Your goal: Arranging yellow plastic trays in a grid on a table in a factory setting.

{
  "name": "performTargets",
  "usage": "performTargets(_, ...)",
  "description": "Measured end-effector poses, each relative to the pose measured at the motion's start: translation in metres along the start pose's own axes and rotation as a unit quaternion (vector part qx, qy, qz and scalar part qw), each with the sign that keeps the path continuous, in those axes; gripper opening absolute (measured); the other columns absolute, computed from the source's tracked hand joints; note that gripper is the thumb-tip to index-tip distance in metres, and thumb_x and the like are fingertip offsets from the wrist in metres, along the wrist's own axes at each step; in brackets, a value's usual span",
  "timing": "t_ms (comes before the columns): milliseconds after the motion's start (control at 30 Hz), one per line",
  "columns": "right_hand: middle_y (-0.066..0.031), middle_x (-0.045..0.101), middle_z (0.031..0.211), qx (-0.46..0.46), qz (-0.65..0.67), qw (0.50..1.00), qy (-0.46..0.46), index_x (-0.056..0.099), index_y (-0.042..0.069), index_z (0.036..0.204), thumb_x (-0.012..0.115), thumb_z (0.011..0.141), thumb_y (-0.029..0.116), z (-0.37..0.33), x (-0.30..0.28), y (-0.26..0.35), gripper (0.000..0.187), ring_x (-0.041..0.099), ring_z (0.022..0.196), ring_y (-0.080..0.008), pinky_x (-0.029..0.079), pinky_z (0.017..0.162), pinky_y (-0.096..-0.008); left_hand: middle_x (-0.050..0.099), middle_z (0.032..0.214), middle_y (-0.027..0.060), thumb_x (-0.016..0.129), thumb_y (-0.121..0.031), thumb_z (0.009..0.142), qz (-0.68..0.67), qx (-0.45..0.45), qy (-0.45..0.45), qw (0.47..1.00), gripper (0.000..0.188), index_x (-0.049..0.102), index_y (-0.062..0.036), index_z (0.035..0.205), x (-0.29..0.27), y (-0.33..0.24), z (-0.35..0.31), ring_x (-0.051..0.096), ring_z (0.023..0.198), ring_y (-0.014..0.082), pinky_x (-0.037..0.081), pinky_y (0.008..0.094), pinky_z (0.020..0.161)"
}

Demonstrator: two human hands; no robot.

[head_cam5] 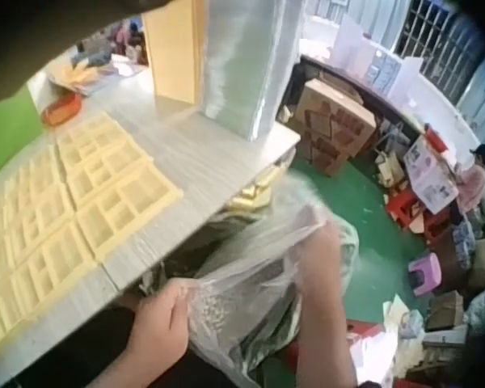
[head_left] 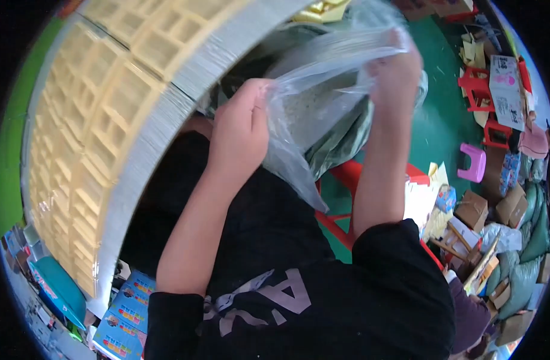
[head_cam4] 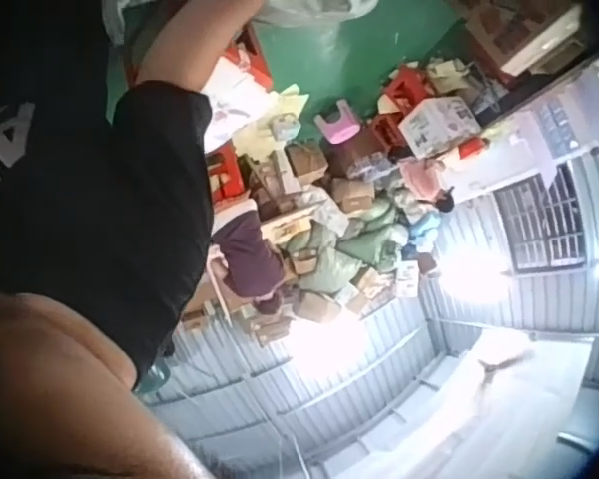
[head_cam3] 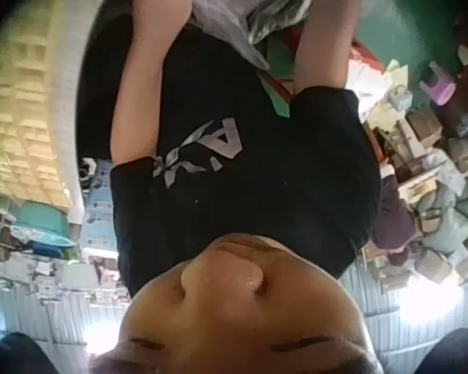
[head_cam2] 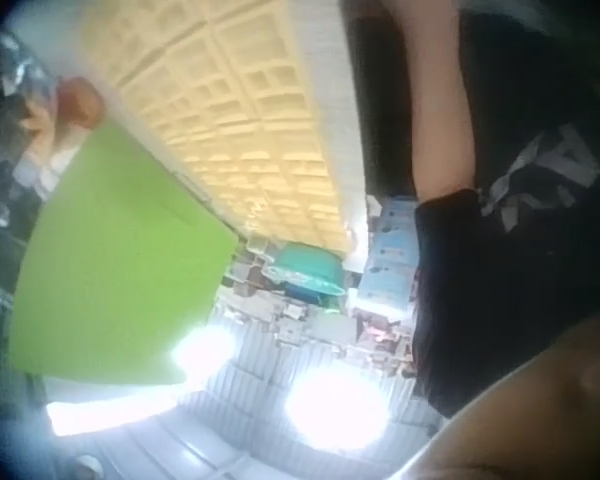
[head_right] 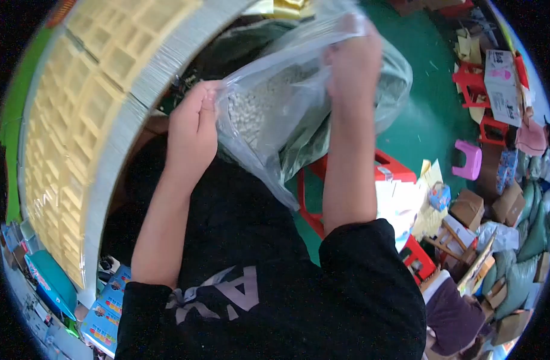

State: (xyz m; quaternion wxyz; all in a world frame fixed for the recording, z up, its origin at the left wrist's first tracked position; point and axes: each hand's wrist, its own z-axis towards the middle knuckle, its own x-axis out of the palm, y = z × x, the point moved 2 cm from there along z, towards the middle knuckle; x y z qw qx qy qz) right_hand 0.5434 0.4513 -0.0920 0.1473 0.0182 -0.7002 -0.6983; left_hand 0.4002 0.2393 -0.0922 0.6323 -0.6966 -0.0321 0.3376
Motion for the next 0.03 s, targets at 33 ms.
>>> performTargets(33,0.0016,0.056,0.078,0.009,-0.007,1.000,-0.001,0.062,0.007,0.093,0.053,0.105,0.032,-0.0043,-0.0051,-0.0046,0.029,0.053,0.063,-0.0092,0.038,0.048,-0.0276,0.070,0.102,0.0236,0.052,-0.015,0.103,-0.020,0.016,0.021,0.999,0.022,0.063,-0.0018,0.117,0.0000,-0.0099,-0.0062,0.069,0.098,0.0395,0.053,0.0440,0.082)
